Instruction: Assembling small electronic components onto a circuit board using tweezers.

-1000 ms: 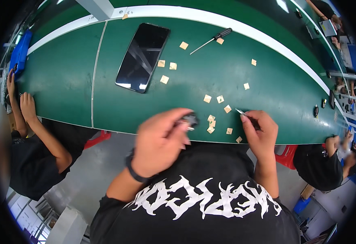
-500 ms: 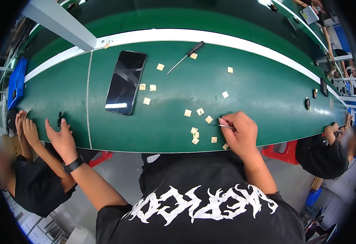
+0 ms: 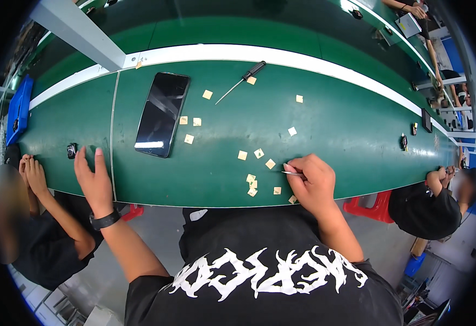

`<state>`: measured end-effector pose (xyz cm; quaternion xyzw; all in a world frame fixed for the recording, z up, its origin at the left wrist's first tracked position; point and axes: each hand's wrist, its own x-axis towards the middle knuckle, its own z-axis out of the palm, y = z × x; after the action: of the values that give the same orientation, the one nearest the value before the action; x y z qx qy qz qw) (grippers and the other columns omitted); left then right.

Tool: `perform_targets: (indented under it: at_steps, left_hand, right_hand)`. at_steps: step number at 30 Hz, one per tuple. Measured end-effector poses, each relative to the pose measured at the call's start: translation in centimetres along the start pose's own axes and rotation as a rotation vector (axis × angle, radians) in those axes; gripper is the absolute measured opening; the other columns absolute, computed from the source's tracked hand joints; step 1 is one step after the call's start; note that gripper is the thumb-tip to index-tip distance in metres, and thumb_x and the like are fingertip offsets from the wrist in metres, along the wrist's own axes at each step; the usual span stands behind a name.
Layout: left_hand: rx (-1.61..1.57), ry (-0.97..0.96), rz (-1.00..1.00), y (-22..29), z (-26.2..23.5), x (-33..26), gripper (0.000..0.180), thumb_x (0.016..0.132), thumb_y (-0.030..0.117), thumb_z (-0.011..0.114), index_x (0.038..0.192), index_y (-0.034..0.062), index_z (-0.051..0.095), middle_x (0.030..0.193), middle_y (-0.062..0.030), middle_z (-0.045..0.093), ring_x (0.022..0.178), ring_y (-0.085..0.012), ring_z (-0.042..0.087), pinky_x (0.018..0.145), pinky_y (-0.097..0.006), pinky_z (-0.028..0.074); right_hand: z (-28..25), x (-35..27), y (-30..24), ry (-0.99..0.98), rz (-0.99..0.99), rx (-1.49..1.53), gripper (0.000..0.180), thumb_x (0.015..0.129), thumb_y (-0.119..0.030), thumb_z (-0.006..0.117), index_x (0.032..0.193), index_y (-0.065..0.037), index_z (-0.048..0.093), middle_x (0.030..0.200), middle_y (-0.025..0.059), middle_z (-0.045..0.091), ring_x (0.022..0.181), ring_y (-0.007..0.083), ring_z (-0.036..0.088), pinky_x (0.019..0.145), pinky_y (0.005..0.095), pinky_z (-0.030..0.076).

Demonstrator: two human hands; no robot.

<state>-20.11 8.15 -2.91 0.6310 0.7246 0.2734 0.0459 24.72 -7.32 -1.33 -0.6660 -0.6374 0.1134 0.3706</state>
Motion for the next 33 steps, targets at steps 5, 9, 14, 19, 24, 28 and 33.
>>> perform_targets:
  at_steps: [5,9,14,19,24,28,33]
  left_hand:
    - [0.139,-0.063,0.038,-1.9,-0.2,0.3,0.059,0.102,0.038,0.062,0.140,-0.0067,0.054,0.152,-0.0308,0.045,0.143,-0.0441,0.040,0.119,-0.048,0.031]
    - [0.341,0.006,0.107,1.0,0.7,-1.1,0.054,0.101,0.035,0.062,0.138,-0.0043,0.057,0.151,-0.0306,0.046,0.143,-0.0433,0.042,0.118,-0.047,0.032]
    - [-0.133,0.017,0.203,8.4,-0.4,-3.0,0.034,0.098,0.014,0.064,0.126,-0.0043,0.064,0.141,-0.0223,0.059,0.131,-0.0372,0.056,0.111,-0.044,0.041]
    - [-0.300,-0.057,0.560,14.8,1.4,-6.1,0.028,0.090,0.002,0.065,0.118,-0.0023,0.066,0.128,-0.0187,0.066,0.119,-0.0378,0.063,0.111,-0.050,0.041]
    - [-0.231,-0.249,0.738,17.2,2.8,-10.6,0.028,0.085,0.006,0.065,0.113,0.0010,0.067,0.129,-0.0170,0.064,0.127,-0.0384,0.057,0.118,-0.062,0.029]
    - [-0.207,-0.160,0.762,17.2,3.0,-10.6,0.023,0.087,0.005,0.064,0.109,0.0007,0.066,0.127,-0.0157,0.065,0.124,-0.0385,0.058,0.116,-0.062,0.030]
    - [-0.294,-0.130,0.694,16.7,3.4,-10.3,0.019,0.088,0.001,0.062,0.106,-0.0008,0.066,0.120,-0.0154,0.067,0.120,-0.0378,0.061,0.115,-0.060,0.034]
  right_hand:
    - [-0.1,0.0,-0.2,-0.010,0.020,-0.039,0.010,0.081,-0.006,0.078,0.083,-0.008,0.069,0.071,0.0038,0.061,0.058,0.0210,0.059,0.053,0.0326,0.046]
    - [-0.2,0.0,-0.1,0.017,0.026,-0.020,0.009,0.081,-0.007,0.078,0.084,-0.008,0.070,0.071,0.0036,0.061,0.058,0.0214,0.060,0.053,0.0327,0.046]
    - [-0.2,0.1,-0.1,0.005,0.006,-0.043,0.009,0.080,-0.008,0.079,0.084,-0.009,0.071,0.071,0.0037,0.061,0.059,0.0222,0.060,0.053,0.0338,0.046]
    - [-0.8,0.0,0.2,0.004,-0.051,-0.026,0.010,0.081,-0.001,0.078,0.087,-0.004,0.070,0.071,0.0056,0.061,0.057,0.0191,0.058,0.051,0.0307,0.045]
    - [-6.1,0.2,6.2,0.362,0.118,-0.434,0.015,0.087,-0.017,0.077,0.094,-0.005,0.071,0.075,0.0066,0.066,0.060,0.0265,0.061,0.057,0.0381,0.049]
    - [-18.6,2.1,19.1,0.751,0.497,-0.883,0.051,0.092,-0.044,0.073,0.121,-0.002,0.068,0.119,0.0201,0.069,0.102,0.0345,0.068,0.087,0.0457,0.054]
    - [-23.7,1.1,27.4,0.622,0.959,-0.974,0.065,0.090,-0.057,0.069,0.125,-0.003,0.067,0.129,0.0229,0.063,0.114,0.0379,0.063,0.097,0.0490,0.050]
